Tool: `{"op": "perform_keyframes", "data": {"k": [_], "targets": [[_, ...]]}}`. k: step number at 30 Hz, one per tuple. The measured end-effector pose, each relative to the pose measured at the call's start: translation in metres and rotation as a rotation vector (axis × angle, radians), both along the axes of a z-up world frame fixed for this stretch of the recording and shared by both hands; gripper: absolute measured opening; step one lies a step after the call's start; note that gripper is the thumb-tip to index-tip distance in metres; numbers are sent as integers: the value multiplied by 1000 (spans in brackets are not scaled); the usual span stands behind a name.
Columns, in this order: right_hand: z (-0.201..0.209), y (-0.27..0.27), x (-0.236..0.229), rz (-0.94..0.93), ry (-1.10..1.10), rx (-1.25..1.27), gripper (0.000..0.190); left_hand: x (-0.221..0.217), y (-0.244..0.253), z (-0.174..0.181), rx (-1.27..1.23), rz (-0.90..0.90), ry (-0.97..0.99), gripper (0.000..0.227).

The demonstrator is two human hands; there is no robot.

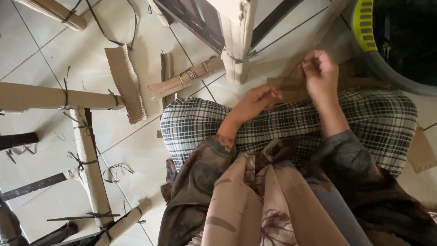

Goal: Tying pieces of cardboard to a wooden chair frame using thin wire to secure them.

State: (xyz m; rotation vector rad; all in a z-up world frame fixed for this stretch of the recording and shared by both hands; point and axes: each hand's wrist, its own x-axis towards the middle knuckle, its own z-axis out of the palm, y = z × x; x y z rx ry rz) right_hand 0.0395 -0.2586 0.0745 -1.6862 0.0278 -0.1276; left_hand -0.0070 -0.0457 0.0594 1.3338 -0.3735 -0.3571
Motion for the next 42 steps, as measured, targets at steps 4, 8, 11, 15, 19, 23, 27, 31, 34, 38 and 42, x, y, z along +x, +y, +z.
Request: {"op": "perform_keyframes", "data": {"k": [4,8,11,15,19,23,27,31,34,38,42], "targets": [[30,6,-12,163,-437,-715,32,7,17,6,312,143,-188,21],[76,40,-39,508,-197,-540,35,7,23,10,388,186,-182,21],[69,50,-38,467,-168,-465,29,7,32,18,431,209,-210,18],[74,53,-41,435,-164,-564,22,7,41,34,450,259,-222,16],[70,52,-32,357,-239,-588,16,9,50,59,398,267,-212,14],[74,63,-35,395,-179,-507,25,6,47,62,391,237,-223,17],[75,67,-37,367,-166,-481,11,5,49,62,401,256,-214,23],[70,52,-36,292,-165,-436,8,8,57,61,425,313,-240,20],[64,31,-28,217,-191,-493,9,11,67,57,472,391,-280,17],[78,25,-23,58,-123,-406,10,19,75,48,561,533,-313,18],[72,15,-13,-28,-85,-232,15,21,85,51,696,603,-307,27]]}}
